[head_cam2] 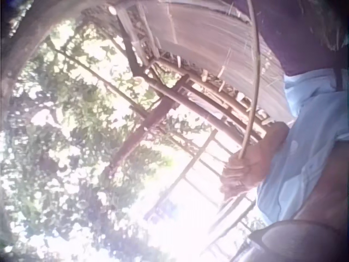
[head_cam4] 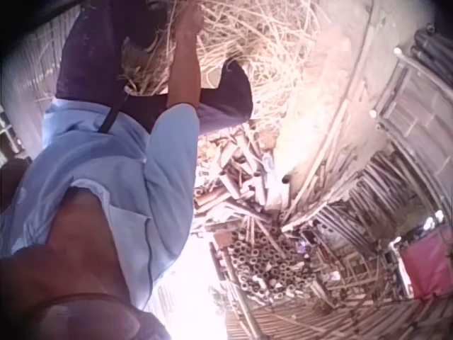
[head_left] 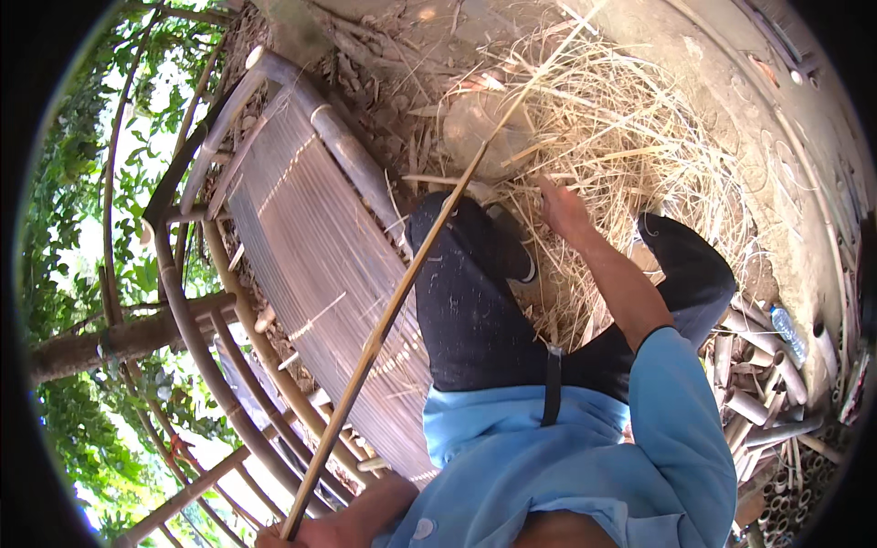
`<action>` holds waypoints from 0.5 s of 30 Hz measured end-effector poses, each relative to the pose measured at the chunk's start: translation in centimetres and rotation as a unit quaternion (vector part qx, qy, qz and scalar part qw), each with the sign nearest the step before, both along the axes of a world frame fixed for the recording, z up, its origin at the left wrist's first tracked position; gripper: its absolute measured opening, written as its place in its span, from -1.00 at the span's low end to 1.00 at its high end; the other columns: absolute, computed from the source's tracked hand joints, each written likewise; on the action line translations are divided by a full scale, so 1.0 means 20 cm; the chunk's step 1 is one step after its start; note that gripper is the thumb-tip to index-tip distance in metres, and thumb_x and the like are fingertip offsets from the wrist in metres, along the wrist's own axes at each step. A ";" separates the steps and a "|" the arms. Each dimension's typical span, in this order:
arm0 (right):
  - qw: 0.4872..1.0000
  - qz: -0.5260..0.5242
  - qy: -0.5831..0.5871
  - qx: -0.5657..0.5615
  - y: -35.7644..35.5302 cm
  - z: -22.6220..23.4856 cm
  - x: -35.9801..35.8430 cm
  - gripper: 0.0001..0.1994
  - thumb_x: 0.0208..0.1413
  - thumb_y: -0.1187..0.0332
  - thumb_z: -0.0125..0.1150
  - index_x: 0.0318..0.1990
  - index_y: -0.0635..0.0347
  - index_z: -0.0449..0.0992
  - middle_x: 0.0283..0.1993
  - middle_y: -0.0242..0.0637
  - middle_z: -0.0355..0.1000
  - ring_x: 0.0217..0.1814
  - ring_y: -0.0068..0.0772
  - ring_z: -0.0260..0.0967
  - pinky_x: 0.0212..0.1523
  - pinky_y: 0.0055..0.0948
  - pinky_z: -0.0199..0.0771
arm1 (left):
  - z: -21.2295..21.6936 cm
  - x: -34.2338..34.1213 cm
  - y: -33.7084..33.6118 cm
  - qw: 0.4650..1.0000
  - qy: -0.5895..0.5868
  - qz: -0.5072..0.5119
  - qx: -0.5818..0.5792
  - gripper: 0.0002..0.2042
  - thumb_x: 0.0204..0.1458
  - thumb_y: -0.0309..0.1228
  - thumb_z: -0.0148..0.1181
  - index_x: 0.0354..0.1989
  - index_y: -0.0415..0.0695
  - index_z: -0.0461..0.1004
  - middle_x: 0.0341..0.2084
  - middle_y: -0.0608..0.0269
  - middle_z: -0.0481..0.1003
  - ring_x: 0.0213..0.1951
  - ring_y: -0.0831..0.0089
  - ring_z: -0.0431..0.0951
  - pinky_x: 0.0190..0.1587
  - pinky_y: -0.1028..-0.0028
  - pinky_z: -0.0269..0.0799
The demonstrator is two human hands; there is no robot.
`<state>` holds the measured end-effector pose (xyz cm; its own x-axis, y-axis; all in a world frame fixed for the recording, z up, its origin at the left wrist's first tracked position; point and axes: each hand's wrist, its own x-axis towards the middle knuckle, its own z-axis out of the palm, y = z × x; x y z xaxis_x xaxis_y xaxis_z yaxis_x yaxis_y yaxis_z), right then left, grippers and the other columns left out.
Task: The person shaves a thin strip of bamboo with a machete and then uses the machete to cut a large bamboo pole.
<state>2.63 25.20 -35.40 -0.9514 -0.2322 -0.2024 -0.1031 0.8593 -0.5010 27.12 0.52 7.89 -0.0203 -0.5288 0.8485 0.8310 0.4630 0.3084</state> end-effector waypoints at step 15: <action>0.938 0.164 0.234 -0.194 -0.27 1.46 0.95 -0.90 0.20 0.34 0.19 -0.26 0.11 0.41 -0.48 -0.26 0.30 -0.59 -0.29 0.47 -0.63 -0.35 0.48 | -0.06 0.09 0.15 0.975 0.029 -0.217 -0.044 -0.58 0.42 0.03 -0.19 -0.30 -0.09 0.27 -0.56 0.44 0.21 -0.65 0.62 0.05 -0.60 0.54 0.02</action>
